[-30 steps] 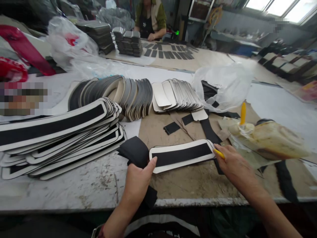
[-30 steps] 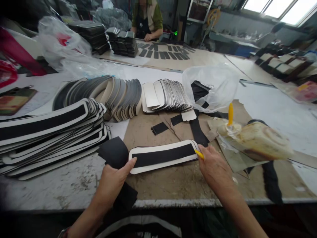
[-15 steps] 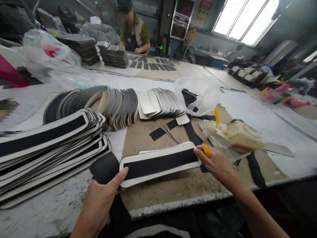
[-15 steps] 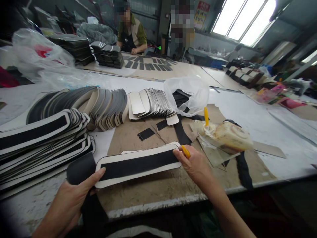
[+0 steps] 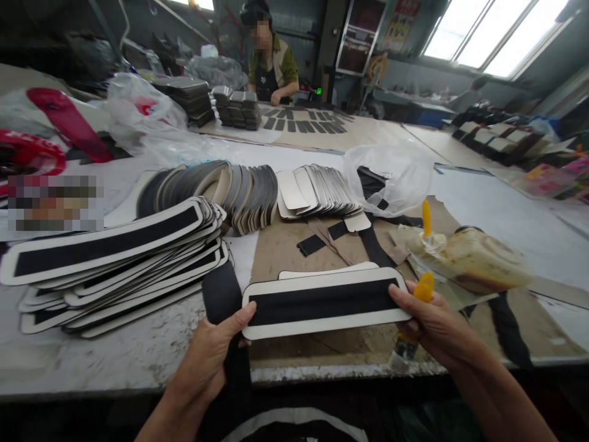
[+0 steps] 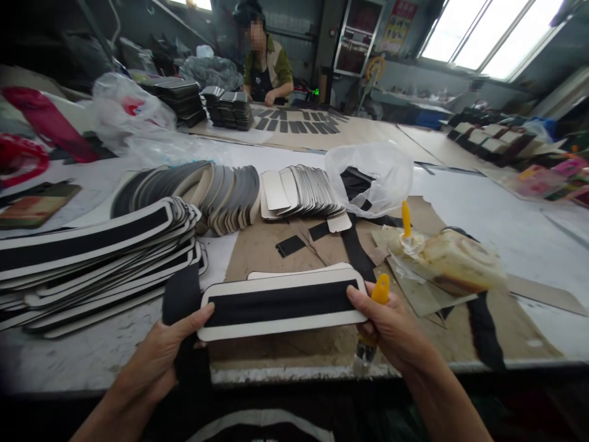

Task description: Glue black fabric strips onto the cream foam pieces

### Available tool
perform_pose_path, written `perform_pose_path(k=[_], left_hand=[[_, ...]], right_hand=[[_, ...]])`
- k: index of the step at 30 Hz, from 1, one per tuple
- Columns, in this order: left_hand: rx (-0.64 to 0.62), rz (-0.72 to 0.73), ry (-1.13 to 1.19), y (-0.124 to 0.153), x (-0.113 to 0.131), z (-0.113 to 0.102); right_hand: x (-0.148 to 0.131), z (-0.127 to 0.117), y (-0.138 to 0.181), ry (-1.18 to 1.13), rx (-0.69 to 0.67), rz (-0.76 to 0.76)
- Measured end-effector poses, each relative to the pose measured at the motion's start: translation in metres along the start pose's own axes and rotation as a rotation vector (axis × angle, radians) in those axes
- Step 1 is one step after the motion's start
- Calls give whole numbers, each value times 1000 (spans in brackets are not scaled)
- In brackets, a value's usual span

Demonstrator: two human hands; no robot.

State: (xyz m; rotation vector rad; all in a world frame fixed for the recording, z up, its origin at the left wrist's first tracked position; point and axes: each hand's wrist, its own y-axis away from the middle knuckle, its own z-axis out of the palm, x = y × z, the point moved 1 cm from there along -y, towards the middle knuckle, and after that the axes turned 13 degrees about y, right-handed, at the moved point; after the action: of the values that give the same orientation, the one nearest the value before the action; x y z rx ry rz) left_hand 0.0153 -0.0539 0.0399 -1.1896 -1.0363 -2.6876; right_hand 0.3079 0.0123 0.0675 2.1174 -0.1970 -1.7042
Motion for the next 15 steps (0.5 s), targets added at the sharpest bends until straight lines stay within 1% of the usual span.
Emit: perform_pose_path(k=[2, 4, 6, 10, 15], left_hand=[[-8, -42, 74, 2, -1, -2], [-14, -40, 86, 3, -1, -4], [-30, 0, 45, 4, 0, -7], [-61, 86, -19, 5, 1, -11], [-74, 87, 3, 2, 0, -13]], right_hand=[[4, 6, 1, -169, -13, 5], [7, 10, 2, -229, -21, 18], [8, 12, 2, -170, -15, 26], [7, 10, -1, 47, 15, 10], [9, 11, -9, 180, 69, 34]])
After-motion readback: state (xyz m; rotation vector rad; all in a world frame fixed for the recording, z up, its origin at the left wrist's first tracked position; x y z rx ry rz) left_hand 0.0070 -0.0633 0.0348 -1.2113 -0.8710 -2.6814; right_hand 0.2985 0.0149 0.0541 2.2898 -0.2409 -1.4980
